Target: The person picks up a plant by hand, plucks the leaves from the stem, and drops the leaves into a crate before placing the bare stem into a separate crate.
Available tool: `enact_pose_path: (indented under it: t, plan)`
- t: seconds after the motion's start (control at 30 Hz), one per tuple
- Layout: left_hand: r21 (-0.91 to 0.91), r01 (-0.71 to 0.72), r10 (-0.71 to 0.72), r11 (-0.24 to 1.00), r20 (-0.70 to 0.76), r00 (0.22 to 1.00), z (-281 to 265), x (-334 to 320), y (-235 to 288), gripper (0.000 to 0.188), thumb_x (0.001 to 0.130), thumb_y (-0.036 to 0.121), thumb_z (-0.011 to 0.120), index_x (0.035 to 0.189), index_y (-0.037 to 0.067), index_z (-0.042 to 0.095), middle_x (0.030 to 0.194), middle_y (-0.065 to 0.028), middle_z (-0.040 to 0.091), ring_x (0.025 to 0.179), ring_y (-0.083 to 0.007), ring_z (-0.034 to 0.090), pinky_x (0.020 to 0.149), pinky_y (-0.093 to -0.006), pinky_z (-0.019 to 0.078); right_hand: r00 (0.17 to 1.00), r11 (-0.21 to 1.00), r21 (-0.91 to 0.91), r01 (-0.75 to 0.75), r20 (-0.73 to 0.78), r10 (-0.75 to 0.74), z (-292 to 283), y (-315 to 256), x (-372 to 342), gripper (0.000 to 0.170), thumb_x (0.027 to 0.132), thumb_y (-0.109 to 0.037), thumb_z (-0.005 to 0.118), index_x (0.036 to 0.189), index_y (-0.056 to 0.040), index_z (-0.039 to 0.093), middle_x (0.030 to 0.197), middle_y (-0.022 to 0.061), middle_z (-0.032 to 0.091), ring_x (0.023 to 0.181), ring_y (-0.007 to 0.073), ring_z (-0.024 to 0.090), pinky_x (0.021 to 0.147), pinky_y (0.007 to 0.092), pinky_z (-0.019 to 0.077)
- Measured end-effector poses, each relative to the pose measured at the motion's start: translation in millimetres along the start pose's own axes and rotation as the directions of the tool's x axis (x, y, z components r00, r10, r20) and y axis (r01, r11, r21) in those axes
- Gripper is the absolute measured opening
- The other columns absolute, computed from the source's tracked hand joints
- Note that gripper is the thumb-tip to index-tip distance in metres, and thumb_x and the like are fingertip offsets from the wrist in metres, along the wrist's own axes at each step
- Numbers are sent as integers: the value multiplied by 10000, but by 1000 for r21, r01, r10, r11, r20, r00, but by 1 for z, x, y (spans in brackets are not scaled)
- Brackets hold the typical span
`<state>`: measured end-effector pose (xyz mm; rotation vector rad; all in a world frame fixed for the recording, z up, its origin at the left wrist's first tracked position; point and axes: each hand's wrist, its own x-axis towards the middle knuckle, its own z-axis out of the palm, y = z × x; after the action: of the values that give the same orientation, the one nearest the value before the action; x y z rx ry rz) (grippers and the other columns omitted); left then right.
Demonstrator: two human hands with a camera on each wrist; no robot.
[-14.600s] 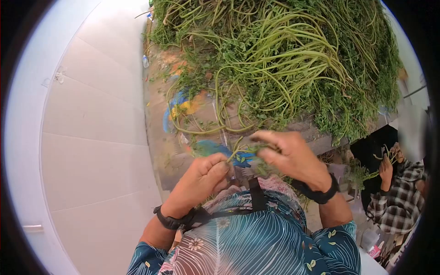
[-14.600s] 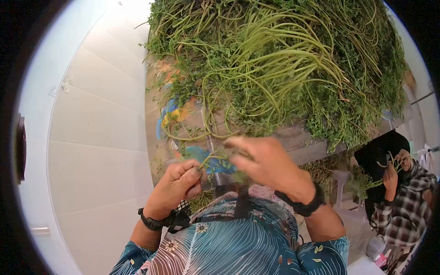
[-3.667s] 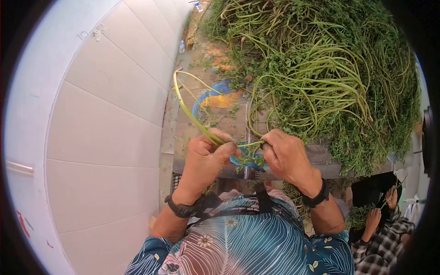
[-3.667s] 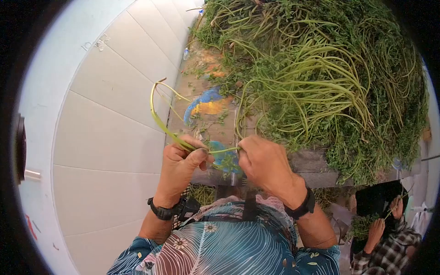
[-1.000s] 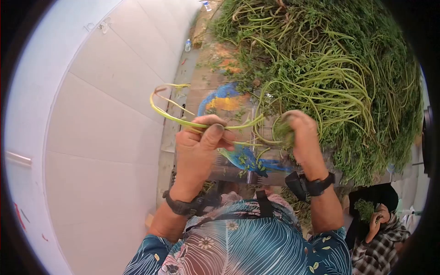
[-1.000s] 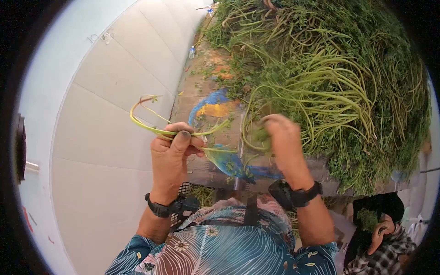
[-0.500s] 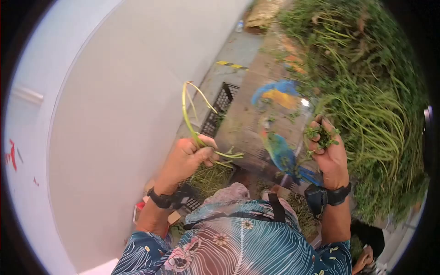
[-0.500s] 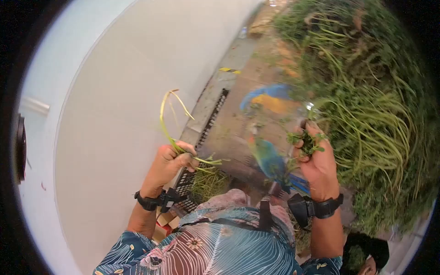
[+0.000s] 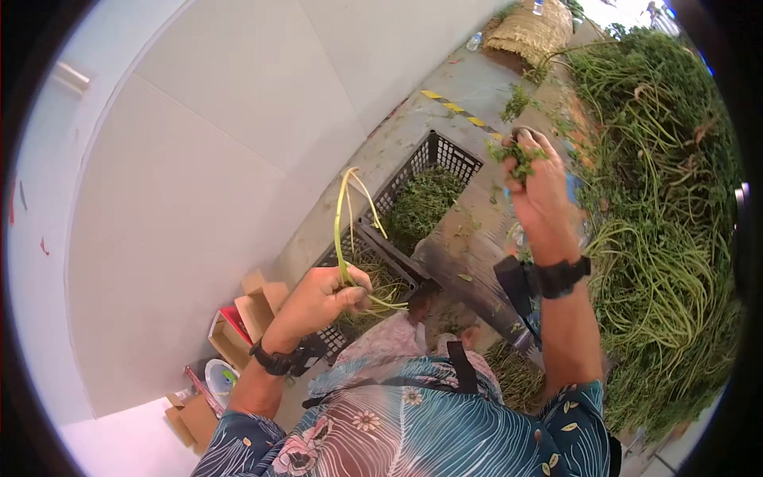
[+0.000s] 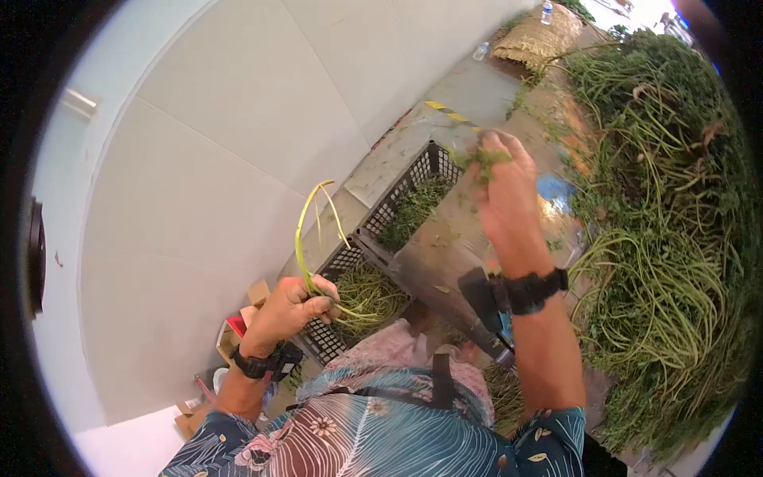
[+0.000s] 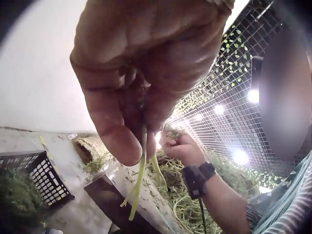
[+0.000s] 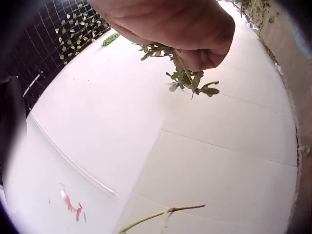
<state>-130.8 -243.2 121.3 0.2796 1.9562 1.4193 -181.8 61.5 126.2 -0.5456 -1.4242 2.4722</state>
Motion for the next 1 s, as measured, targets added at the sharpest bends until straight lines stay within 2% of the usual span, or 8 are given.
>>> enact_pose_path:
  t: [0.13,0.17,0.27,0.4,0.57,0.67,0.9,1.0]
  plan:
    - [61,41,-41,997,-13,999,-9,-9,-2,108,825,54,510,883,-10,574,726,-58,628,644,-111,598,591,-228,487,999,958,-286,27,26,-21,25,28,40,275,884,-189,481,1103,-30,527,968,94,570,836,158,536,663,277,461]
    - [53,46,-45,998,-19,999,-9,-10,-4,110,826,56,510,886,-9,575,727,-60,629,643,-113,600,591,-229,488,986,812,-560,162,114,-118,19,46,57,343,873,-210,460,1136,4,519,1055,136,563,988,224,520,860,347,426]
    - [33,45,-44,998,-22,999,-9,-8,-6,110,822,61,512,884,-2,578,709,-51,618,627,-106,585,589,-230,480,917,389,-835,390,315,-245,22,54,55,346,861,-217,459,1096,21,545,1119,163,549,1051,244,503,915,347,386]
    - [75,4,-5,997,14,1000,-4,-3,0,110,809,67,522,876,7,586,669,-30,599,605,-87,554,583,-224,461,895,855,-507,106,423,140,31,42,15,270,846,-232,496,918,5,603,829,59,599,802,136,537,731,277,433]
    - [116,5,-15,993,89,996,13,12,12,113,803,72,535,876,11,596,657,-34,600,602,-83,559,568,-218,452,749,850,-527,-7,560,353,34,46,-45,203,828,-153,504,862,26,592,688,2,539,645,73,472,589,234,404]
    - [144,-39,17,989,152,988,20,21,19,105,809,73,533,866,6,591,673,-40,604,611,-88,565,572,-222,456,790,820,-568,-72,470,394,24,33,-60,192,815,-131,518,875,37,589,678,-8,526,624,65,461,560,225,391]
    - [231,-108,51,967,237,970,42,29,34,114,819,86,538,872,-8,574,711,-40,618,641,-84,579,593,-225,471,924,878,-479,-22,324,200,-10,28,-70,156,802,-97,527,872,30,583,681,9,562,605,87,492,553,247,415]
    - [178,-127,83,976,237,968,48,34,40,119,811,93,551,872,-7,573,701,-37,614,639,-82,575,590,-226,469,980,766,-633,110,197,23,-21,20,-72,159,806,-102,535,864,40,576,706,42,587,610,107,516,567,263,432]
